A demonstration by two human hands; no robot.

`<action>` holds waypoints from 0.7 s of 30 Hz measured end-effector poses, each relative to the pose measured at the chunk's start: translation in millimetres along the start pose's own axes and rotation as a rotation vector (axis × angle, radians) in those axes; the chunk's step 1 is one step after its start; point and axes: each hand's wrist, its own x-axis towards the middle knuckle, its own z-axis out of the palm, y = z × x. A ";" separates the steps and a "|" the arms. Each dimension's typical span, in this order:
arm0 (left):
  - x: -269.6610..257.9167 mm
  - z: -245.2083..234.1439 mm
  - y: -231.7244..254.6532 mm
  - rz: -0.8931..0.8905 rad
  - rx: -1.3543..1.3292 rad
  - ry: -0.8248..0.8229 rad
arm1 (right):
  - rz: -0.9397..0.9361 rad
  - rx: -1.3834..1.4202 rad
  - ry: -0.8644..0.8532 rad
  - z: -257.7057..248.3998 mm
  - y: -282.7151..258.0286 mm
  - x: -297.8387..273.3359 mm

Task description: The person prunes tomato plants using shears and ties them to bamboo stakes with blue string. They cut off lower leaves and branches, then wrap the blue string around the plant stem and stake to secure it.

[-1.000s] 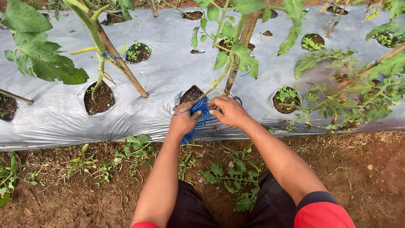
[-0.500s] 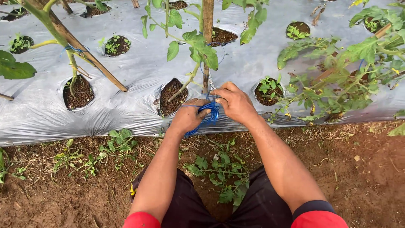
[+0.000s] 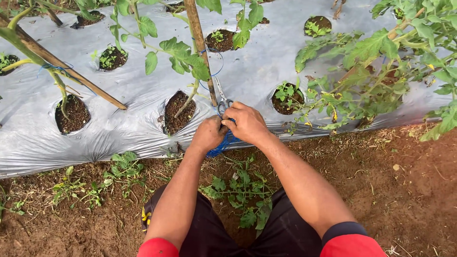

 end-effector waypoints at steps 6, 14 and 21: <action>-2.2 -9.2 18.9 0.031 -0.058 -0.003 | -0.005 0.105 0.060 -12.7 -5.3 -1.7; -13.3 -29.0 56.3 0.081 -0.173 0.076 | 0.182 0.452 0.256 7.8 25.7 13.1; -14.4 -30.2 57.6 -0.004 -0.262 0.138 | 0.293 0.546 0.336 -14.9 24.1 14.8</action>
